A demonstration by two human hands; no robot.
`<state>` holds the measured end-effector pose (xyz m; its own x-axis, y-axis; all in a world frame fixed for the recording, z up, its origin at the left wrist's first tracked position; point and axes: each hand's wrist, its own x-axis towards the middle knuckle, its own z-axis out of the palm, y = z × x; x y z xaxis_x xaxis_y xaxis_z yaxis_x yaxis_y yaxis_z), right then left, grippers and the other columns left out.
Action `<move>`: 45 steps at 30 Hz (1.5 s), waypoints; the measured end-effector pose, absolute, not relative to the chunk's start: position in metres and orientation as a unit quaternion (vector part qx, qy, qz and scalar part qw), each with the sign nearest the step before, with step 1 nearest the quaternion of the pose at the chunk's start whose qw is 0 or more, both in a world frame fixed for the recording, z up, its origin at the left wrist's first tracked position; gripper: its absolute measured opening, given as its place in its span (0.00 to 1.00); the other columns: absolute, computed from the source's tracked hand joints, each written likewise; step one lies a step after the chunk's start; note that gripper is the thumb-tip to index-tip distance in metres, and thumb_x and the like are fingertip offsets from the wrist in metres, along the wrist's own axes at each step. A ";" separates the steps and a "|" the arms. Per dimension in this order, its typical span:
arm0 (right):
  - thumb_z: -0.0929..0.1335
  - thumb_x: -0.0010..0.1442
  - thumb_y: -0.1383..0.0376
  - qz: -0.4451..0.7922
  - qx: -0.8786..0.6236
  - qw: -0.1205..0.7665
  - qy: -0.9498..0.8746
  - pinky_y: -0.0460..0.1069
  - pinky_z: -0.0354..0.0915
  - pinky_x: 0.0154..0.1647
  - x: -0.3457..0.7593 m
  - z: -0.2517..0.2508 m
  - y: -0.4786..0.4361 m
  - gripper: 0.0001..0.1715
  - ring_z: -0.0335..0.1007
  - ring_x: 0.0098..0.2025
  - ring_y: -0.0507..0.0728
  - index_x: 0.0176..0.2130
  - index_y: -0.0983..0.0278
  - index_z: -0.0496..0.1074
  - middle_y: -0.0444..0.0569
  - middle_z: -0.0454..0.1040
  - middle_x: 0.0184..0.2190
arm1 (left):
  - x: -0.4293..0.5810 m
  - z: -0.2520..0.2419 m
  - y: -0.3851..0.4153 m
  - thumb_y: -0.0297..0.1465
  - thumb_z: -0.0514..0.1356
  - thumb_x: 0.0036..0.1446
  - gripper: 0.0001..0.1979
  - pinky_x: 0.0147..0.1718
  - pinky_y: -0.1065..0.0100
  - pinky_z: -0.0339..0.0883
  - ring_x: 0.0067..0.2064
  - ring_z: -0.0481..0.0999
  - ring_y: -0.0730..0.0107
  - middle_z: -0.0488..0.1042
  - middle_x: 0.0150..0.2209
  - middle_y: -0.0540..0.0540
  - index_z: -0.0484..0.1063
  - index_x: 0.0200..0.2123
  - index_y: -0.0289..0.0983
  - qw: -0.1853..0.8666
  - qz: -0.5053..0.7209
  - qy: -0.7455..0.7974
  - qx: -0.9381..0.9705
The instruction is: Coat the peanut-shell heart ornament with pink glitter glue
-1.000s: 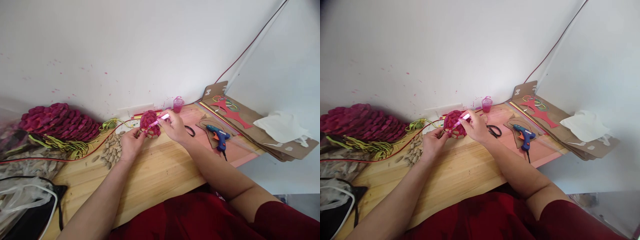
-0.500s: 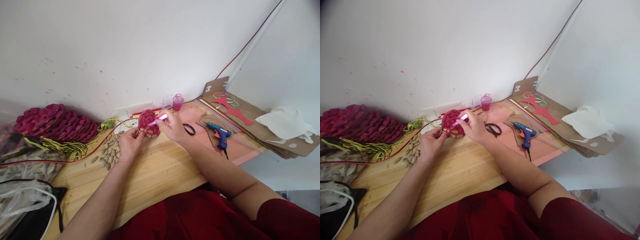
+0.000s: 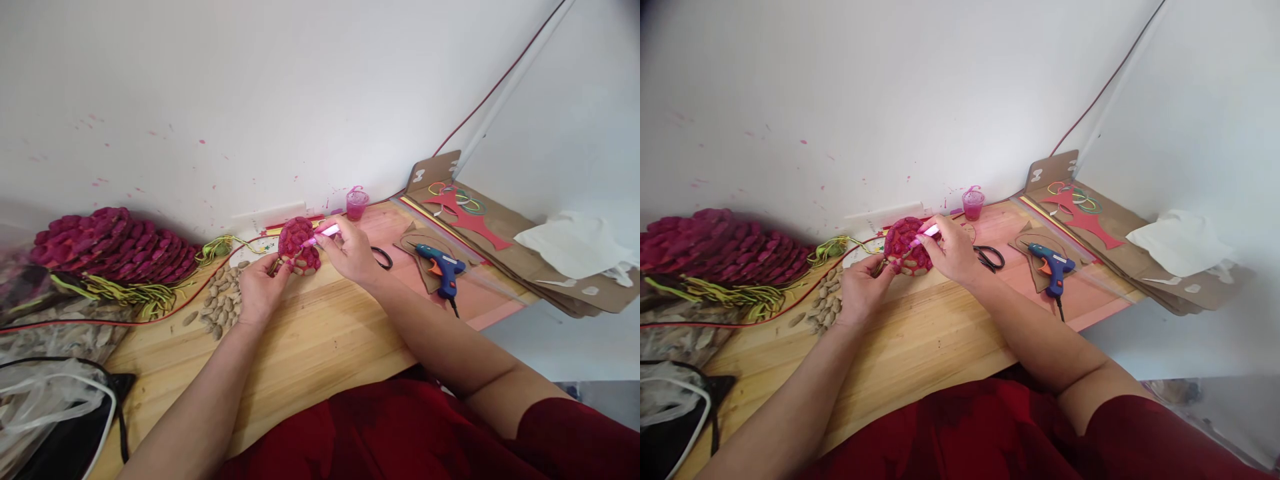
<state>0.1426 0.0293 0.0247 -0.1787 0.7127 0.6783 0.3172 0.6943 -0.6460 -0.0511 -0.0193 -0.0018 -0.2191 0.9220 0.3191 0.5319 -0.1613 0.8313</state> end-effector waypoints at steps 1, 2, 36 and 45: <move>0.69 0.66 0.62 0.182 -0.339 0.535 -0.752 0.52 0.67 0.41 0.143 0.025 0.029 0.04 0.74 0.39 0.56 0.39 0.60 0.72 0.47 0.80 0.37 | -0.051 -0.002 -0.019 0.40 0.64 0.55 0.17 0.35 0.68 0.67 0.32 0.75 0.65 0.83 0.31 0.48 0.85 0.41 0.36 0.201 0.480 0.616 0.591; 0.69 0.67 0.62 0.177 -0.334 0.530 -0.760 0.52 0.67 0.41 0.143 0.026 0.028 0.04 0.74 0.38 0.56 0.39 0.60 0.72 0.47 0.80 0.37 | -0.051 -0.002 -0.020 0.39 0.64 0.55 0.16 0.35 0.68 0.67 0.32 0.75 0.65 0.83 0.31 0.48 0.85 0.41 0.36 0.199 0.479 0.617 0.591; 0.67 0.68 0.66 0.083 -0.241 0.458 -0.852 0.56 0.63 0.47 0.147 0.041 0.021 0.03 0.69 0.41 0.59 0.39 0.58 0.69 0.47 0.78 0.37 | -0.050 0.004 -0.026 0.40 0.62 0.59 0.17 0.35 0.68 0.66 0.31 0.76 0.66 0.83 0.32 0.46 0.84 0.45 0.36 0.162 0.460 0.608 0.627; 0.66 0.69 0.65 0.078 -0.236 0.456 -0.854 0.55 0.63 0.47 0.149 0.042 0.022 0.03 0.68 0.42 0.59 0.39 0.59 0.69 0.47 0.78 0.36 | -0.049 0.003 -0.027 0.39 0.63 0.58 0.17 0.34 0.67 0.67 0.30 0.76 0.65 0.84 0.32 0.46 0.84 0.45 0.36 0.147 0.464 0.603 0.632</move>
